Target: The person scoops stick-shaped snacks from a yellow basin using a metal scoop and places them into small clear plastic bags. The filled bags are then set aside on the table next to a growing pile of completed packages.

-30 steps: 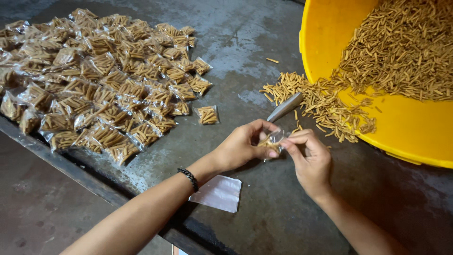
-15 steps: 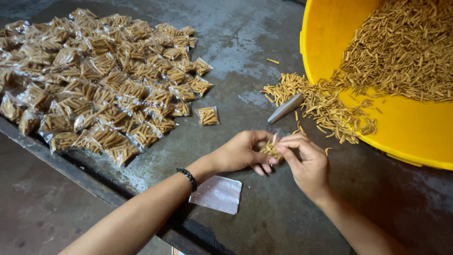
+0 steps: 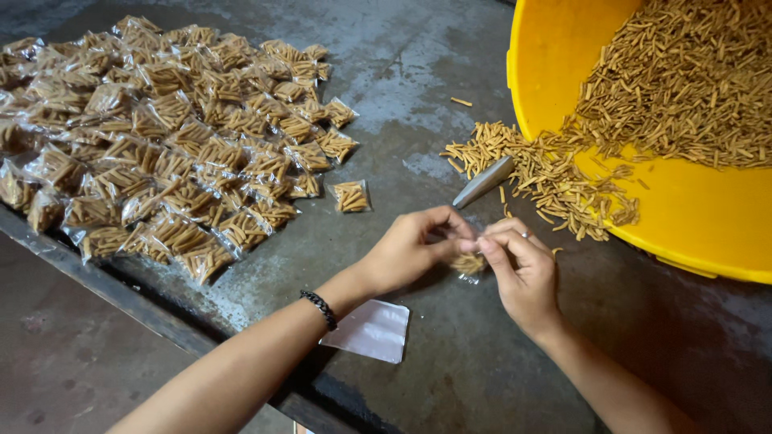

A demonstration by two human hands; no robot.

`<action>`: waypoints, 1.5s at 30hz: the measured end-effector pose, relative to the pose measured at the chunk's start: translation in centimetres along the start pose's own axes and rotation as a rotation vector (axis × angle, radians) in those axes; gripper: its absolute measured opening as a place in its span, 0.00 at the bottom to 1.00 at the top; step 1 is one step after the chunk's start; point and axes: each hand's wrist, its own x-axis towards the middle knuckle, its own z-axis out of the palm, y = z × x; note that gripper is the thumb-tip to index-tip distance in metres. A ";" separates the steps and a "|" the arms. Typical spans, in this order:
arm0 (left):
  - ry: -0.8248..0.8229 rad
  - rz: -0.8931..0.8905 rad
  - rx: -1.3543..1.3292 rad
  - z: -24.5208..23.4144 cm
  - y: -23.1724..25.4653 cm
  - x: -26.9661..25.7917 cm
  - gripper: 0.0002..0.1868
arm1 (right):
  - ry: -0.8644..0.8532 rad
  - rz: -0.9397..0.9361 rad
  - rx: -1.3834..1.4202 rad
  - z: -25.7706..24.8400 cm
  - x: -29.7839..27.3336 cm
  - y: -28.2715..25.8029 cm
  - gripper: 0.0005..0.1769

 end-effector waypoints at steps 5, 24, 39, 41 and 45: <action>0.037 -0.051 0.040 -0.2 -1.8 0.6 0.08 | -0.012 -0.005 0.039 0.2 0.4 -0.7 0.09; -0.101 -0.081 0.042 0.6 -0.9 0.4 0.11 | 0.010 0.181 0.213 0.1 -1.0 0.7 0.08; -0.201 -0.138 -0.107 0.2 -2.4 0.0 0.07 | 0.010 0.013 0.098 -0.1 0.2 -1.0 0.10; -0.182 -0.132 -0.117 0.4 -2.3 0.2 0.13 | 0.012 -0.004 0.045 -0.2 0.2 -0.7 0.08; -0.157 -0.165 -0.184 0.3 0.0 -0.3 0.23 | 0.028 0.020 0.022 -0.2 0.4 -1.0 0.12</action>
